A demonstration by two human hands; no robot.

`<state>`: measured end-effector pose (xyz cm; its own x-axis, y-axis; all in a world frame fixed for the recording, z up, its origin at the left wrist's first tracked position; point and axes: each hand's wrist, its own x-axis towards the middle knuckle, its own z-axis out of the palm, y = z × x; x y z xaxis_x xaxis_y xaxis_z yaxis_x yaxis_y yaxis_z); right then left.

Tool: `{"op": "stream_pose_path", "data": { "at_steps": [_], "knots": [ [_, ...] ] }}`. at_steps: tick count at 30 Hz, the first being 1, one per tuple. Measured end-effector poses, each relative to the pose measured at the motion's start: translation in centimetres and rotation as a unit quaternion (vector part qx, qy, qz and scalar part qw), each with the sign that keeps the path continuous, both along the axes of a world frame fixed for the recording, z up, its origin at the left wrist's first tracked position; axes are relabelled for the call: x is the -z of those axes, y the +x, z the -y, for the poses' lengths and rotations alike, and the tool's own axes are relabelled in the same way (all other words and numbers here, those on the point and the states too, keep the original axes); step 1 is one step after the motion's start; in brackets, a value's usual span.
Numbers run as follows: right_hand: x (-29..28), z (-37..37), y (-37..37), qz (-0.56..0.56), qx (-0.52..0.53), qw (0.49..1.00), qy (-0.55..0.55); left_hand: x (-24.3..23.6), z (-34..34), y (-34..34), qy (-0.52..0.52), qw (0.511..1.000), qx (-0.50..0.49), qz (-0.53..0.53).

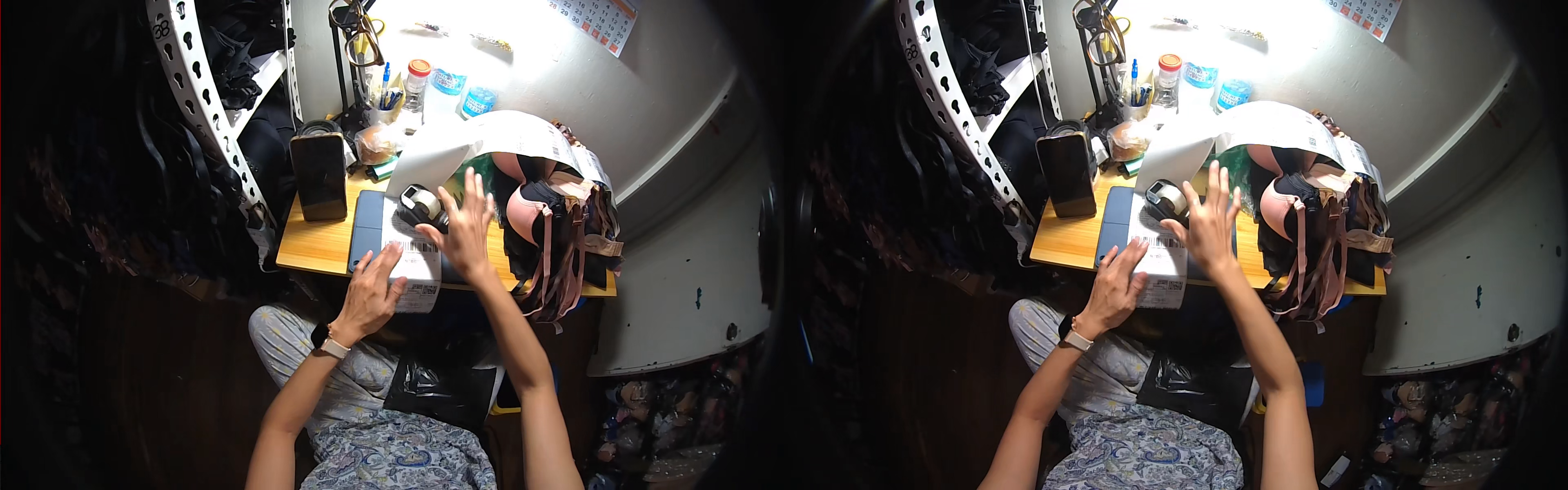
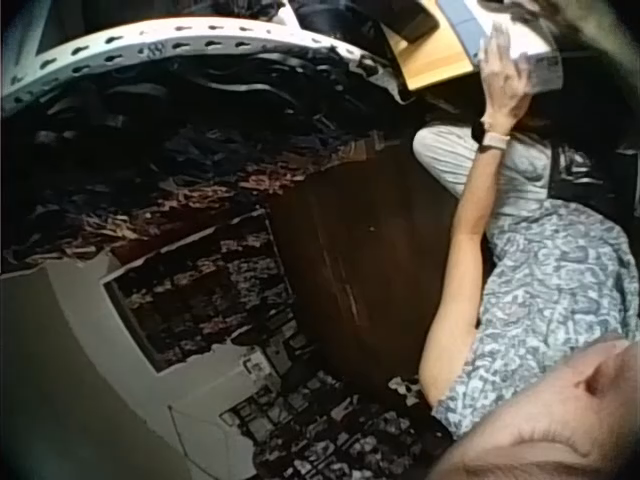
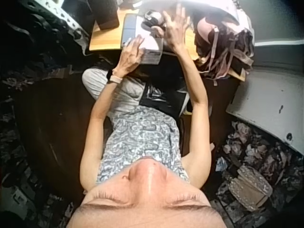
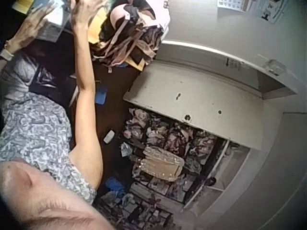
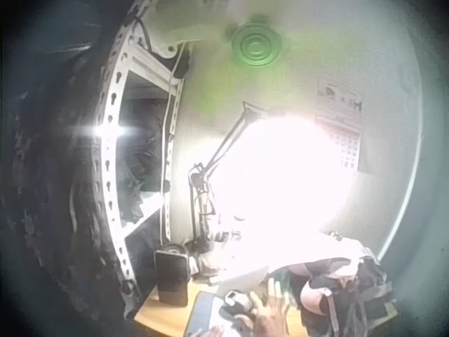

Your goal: Packing and labeling bras for shipment in a small warehouse or stockroom setting.

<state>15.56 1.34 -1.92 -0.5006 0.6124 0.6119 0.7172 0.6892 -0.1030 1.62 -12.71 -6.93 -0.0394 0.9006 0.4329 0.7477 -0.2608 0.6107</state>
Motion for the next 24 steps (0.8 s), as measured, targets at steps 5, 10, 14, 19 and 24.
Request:
{"op": "stream_pose_path", "data": {
  "at_steps": [5, 10, 14, 19, 24],
  "knots": [
    [2.5, 6.4, 2.5, 0.02, -0.18, 0.983, -0.004, -1.4, -0.8, -0.9, -0.029, 0.996, 0.048, 0.066],
    [6.2, 7.5, 3.0, 0.017, -0.146, 0.983, 0.108, -2.3, -1.1, -1.1, -0.08, 0.994, 0.059, 0.053],
    [6.5, 11.7, 3.6, -0.03, -0.143, 0.986, 0.084, -2.2, -1.1, -1.0, -0.088, 0.991, 0.057, 0.078],
    [8.4, 23.3, 7.7, 0.039, -0.255, 0.957, -0.131, -1.2, -0.2, -0.9, -0.039, 0.994, 0.088, -0.051],
    [2.9, 28.3, 10.0, -0.055, -0.362, 0.812, -0.454, 0.4, 0.0, 0.9, -0.028, 0.957, -0.01, -0.29]
  ]
}}
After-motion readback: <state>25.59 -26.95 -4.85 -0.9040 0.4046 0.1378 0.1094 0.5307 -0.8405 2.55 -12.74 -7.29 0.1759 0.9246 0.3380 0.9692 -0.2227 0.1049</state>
